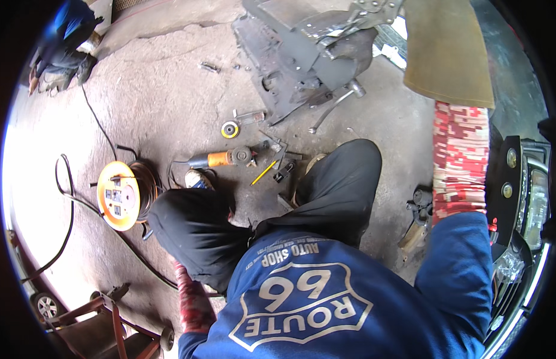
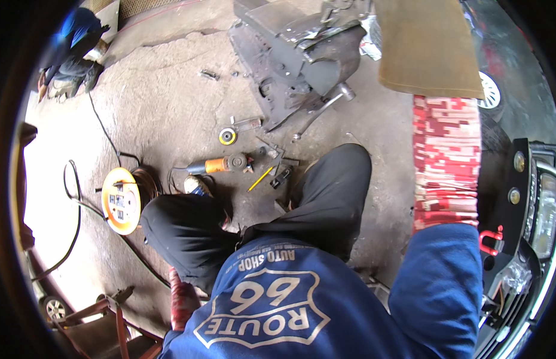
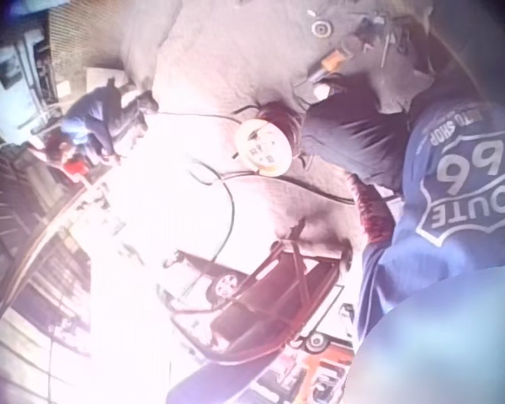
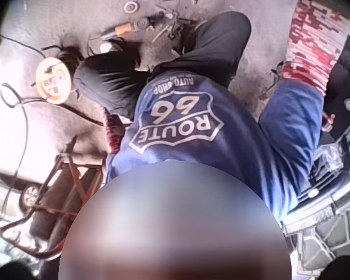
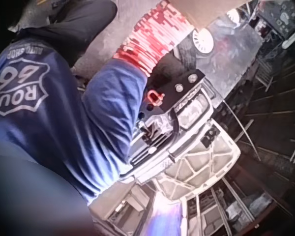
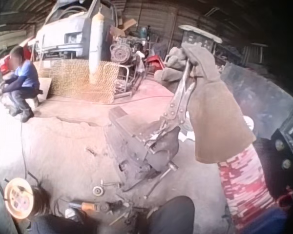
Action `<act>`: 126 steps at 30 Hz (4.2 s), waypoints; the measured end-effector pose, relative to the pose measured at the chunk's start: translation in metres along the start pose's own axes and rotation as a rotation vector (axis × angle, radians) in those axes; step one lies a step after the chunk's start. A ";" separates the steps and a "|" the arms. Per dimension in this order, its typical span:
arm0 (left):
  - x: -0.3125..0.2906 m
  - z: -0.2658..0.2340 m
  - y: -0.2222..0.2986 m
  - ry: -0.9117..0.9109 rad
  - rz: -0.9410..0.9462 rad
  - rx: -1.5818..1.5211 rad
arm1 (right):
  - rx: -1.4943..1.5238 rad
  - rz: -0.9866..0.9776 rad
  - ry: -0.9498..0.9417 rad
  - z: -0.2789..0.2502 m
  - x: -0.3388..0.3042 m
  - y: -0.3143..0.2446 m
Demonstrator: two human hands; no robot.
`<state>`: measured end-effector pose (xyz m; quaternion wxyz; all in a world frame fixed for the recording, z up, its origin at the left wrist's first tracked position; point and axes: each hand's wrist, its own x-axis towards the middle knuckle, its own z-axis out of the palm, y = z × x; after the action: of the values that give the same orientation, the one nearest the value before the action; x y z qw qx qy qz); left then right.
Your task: The person is sitting on the floor in a workshop, using a hammer and chisel to work on a metal part clamped in a vise. They then use a pencil to mark a small metal piece.
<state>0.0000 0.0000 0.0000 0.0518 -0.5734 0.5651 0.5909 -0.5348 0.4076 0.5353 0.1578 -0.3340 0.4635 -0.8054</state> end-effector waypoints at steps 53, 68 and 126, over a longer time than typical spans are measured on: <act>-0.231 0.730 0.226 -1.396 0.068 -0.392 | -0.013 -0.153 0.061 -0.053 0.005 0.005; -0.194 0.407 0.210 -1.049 0.347 0.563 | -0.237 -0.271 0.017 -0.048 -0.008 0.003; -0.103 0.144 0.317 -0.270 1.055 0.839 | 0.412 -0.201 1.302 -0.093 -0.150 0.060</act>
<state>-0.2791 0.0528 0.2261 0.0449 -0.0742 0.9384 0.3345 -0.4931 0.5208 0.3935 -0.1679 0.2133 0.2684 -0.9243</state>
